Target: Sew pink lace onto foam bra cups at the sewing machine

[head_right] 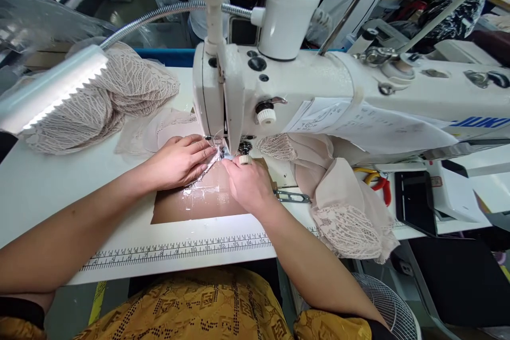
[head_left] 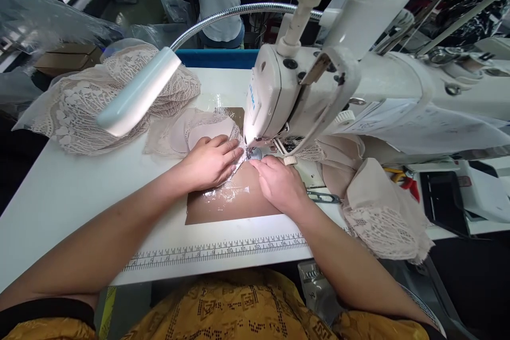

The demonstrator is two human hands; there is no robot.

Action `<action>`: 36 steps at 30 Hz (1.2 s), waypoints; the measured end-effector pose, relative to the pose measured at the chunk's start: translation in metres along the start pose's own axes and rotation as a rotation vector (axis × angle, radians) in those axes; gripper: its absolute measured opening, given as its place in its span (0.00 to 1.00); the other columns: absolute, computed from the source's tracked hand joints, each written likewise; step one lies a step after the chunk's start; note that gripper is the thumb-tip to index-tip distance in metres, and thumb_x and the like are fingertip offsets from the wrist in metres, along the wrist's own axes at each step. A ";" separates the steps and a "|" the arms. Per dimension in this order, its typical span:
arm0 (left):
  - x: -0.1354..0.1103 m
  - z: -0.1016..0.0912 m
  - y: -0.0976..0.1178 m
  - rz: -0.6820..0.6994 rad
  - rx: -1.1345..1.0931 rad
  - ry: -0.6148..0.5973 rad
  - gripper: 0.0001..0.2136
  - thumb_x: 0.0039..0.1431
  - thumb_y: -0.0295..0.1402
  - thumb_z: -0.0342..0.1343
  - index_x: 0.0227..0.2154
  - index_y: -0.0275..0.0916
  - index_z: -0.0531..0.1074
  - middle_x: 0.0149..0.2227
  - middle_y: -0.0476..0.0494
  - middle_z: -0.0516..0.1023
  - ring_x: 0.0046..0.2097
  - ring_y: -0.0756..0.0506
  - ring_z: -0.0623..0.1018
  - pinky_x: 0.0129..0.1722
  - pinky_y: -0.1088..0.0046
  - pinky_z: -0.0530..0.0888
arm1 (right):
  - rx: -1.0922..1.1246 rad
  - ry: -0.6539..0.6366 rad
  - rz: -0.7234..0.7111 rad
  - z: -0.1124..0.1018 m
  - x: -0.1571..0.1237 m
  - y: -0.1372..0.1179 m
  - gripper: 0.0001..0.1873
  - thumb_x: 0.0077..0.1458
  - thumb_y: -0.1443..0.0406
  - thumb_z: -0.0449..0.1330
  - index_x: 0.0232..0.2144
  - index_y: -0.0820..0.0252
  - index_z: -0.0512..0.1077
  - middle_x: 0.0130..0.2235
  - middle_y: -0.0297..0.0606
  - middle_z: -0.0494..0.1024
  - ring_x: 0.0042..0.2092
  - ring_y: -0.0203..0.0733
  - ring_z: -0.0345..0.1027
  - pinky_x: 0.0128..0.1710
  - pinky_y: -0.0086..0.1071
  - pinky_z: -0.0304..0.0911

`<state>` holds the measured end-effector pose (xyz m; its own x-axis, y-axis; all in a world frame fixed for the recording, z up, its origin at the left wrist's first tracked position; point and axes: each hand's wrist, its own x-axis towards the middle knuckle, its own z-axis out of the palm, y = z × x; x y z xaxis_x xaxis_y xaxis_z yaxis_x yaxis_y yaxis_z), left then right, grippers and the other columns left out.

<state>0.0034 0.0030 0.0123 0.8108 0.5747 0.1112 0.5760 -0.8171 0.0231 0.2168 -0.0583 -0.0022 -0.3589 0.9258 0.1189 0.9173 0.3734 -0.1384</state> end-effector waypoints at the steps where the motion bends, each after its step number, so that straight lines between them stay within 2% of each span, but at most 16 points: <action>1: -0.002 -0.005 0.002 -0.031 0.009 -0.031 0.19 0.67 0.38 0.46 0.57 0.36 0.68 0.58 0.34 0.70 0.54 0.33 0.70 0.41 0.61 0.69 | 0.008 -0.003 0.006 -0.001 0.000 0.000 0.23 0.57 0.73 0.49 0.51 0.59 0.74 0.42 0.42 0.78 0.40 0.46 0.69 0.37 0.36 0.59; 5: -0.010 -0.025 0.011 -0.061 -0.056 -0.159 0.19 0.66 0.42 0.49 0.52 0.36 0.72 0.49 0.35 0.76 0.43 0.38 0.75 0.39 0.63 0.72 | 0.038 0.005 0.023 -0.002 -0.002 0.001 0.23 0.55 0.73 0.50 0.49 0.58 0.75 0.42 0.41 0.78 0.39 0.44 0.69 0.36 0.35 0.59; 8: -0.012 -0.030 0.015 -0.044 -0.113 -0.163 0.17 0.66 0.39 0.47 0.50 0.35 0.73 0.45 0.36 0.77 0.41 0.39 0.76 0.38 0.63 0.73 | 0.055 0.022 0.021 -0.002 -0.003 0.001 0.22 0.55 0.74 0.49 0.48 0.59 0.75 0.41 0.41 0.79 0.39 0.44 0.69 0.36 0.33 0.59; 14: -0.005 -0.010 0.017 0.042 -0.173 -0.015 0.18 0.68 0.36 0.44 0.52 0.33 0.72 0.53 0.35 0.74 0.47 0.39 0.73 0.46 0.63 0.72 | 0.068 0.036 0.009 -0.004 -0.004 0.001 0.21 0.56 0.74 0.49 0.46 0.58 0.76 0.40 0.40 0.79 0.39 0.43 0.70 0.36 0.33 0.59; 19: -0.004 -0.001 0.022 0.052 -0.114 0.014 0.17 0.67 0.35 0.47 0.53 0.34 0.71 0.56 0.35 0.72 0.46 0.39 0.71 0.46 0.61 0.70 | 0.083 0.038 -0.012 -0.005 -0.005 0.000 0.18 0.60 0.71 0.49 0.45 0.57 0.77 0.38 0.40 0.79 0.39 0.43 0.70 0.38 0.33 0.59; 29: -0.002 0.001 0.017 0.054 -0.107 -0.005 0.20 0.67 0.39 0.46 0.55 0.33 0.70 0.58 0.33 0.70 0.47 0.37 0.71 0.46 0.58 0.70 | 0.048 0.017 -0.066 -0.002 -0.006 0.001 0.17 0.60 0.70 0.51 0.44 0.57 0.78 0.38 0.40 0.79 0.38 0.43 0.69 0.37 0.33 0.59; 32: -0.004 -0.005 0.014 0.062 -0.139 -0.011 0.21 0.66 0.40 0.47 0.55 0.33 0.71 0.57 0.31 0.70 0.49 0.36 0.72 0.46 0.58 0.71 | 0.067 0.025 -0.048 -0.005 -0.007 0.001 0.17 0.60 0.70 0.50 0.44 0.57 0.77 0.38 0.40 0.79 0.38 0.43 0.69 0.38 0.33 0.59; 36: -0.013 -0.019 0.017 0.084 -0.237 -0.103 0.24 0.60 0.47 0.55 0.52 0.35 0.72 0.55 0.32 0.72 0.51 0.35 0.73 0.49 0.57 0.71 | 0.148 0.017 -0.003 -0.010 -0.006 0.001 0.18 0.59 0.71 0.50 0.45 0.56 0.76 0.39 0.39 0.79 0.40 0.42 0.70 0.38 0.32 0.60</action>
<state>0.0008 -0.0186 0.0298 0.8678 0.4965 0.0214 0.4760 -0.8428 0.2512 0.2218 -0.0645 0.0072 -0.3579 0.9237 0.1365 0.8801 0.3825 -0.2811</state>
